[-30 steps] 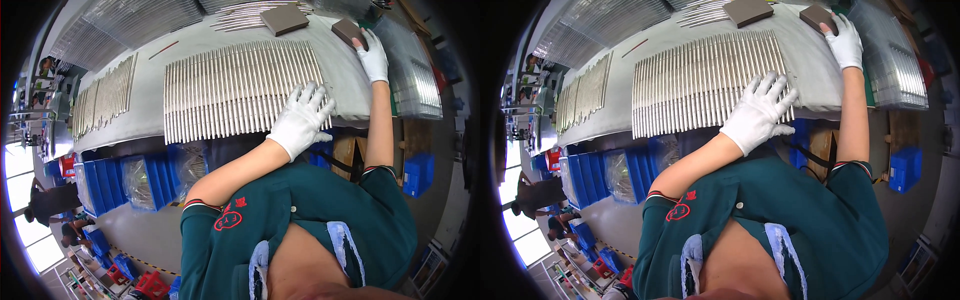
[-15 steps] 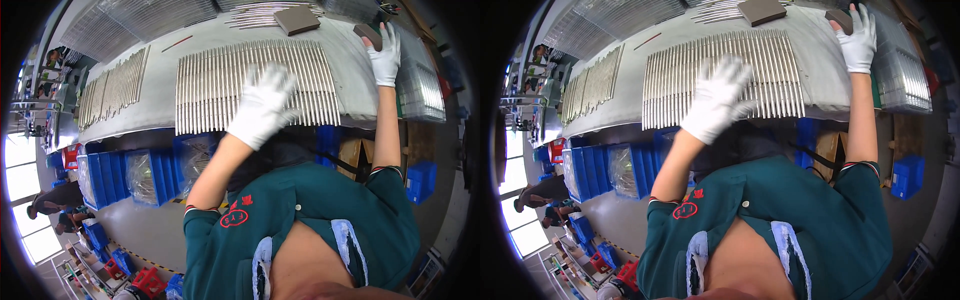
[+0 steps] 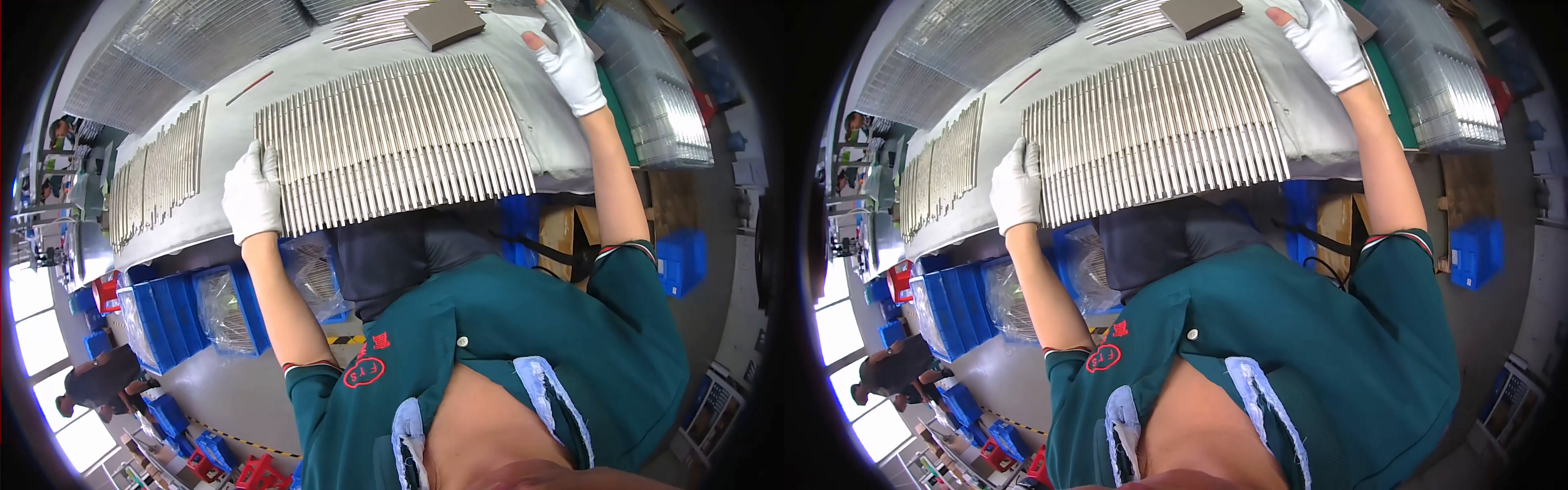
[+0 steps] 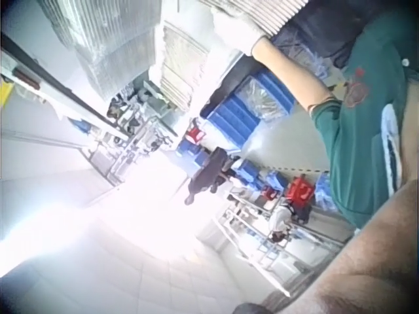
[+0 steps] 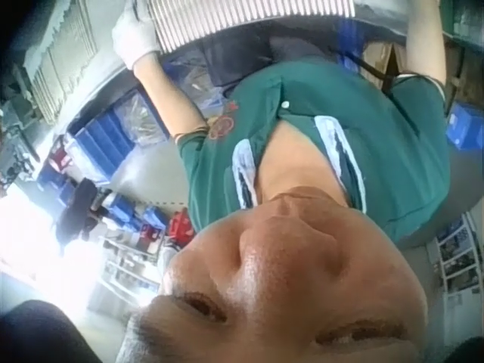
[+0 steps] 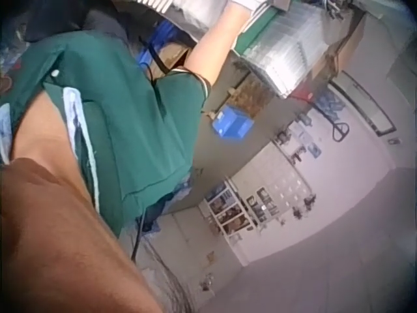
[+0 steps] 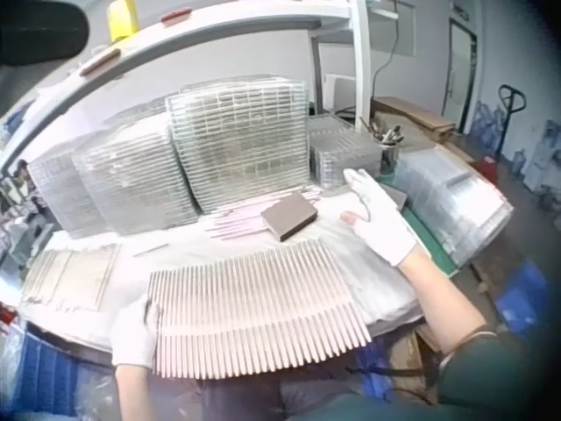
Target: Arranging and aligning long metal rods on a workbench using a spacing block for industrial manufacturing.
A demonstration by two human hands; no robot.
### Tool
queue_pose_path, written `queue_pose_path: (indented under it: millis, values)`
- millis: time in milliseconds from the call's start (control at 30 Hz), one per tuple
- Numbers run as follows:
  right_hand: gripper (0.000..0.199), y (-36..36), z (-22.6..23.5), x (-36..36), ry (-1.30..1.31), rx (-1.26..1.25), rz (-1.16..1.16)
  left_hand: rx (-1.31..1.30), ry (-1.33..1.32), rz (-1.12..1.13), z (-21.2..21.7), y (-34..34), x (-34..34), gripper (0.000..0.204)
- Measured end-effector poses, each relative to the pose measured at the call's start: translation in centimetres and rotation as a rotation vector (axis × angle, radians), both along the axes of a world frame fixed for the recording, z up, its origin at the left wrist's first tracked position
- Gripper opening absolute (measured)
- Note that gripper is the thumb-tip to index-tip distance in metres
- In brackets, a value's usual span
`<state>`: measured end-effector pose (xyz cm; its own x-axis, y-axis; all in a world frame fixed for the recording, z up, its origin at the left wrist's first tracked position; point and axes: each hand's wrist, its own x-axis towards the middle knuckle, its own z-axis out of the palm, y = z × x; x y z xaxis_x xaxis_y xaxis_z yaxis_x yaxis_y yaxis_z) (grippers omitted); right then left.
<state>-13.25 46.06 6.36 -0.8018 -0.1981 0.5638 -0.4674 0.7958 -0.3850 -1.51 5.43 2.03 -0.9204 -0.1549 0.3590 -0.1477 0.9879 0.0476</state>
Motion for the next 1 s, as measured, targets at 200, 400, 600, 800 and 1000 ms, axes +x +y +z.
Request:
queue_pose_path:
  millis: [200, 400, 600, 800, 1000]
  values:
    - [0.062, -2.4, 2.1, 2.1, -0.221, 0.220, 0.082, 0.228, -0.032, -0.020, -0.3, -2.0, -0.4, 0.036]
    - [0.087, 0.0, -3.2, 1.9, -0.206, 0.376, 0.365, 1.761, 0.168, -0.332, -1.1, -4.4, -1.5, 0.065]
    - [0.076, -0.1, -3.7, 2.3, -0.083, 0.689, 0.501, 1.979, 0.189, -0.429, -1.5, -4.3, -1.7, 0.070]
    - [0.074, -4.8, -3.4, 1.5, -0.119, 0.732, 0.684, 2.027, 0.219, -0.414, -1.9, -4.4, -1.8, 0.070]
    - [0.065, -9.9, -3.5, 0.9, -0.059, 0.746, 0.861, 1.878, 0.185, -0.413, -2.5, -4.2, -1.9, 0.087]
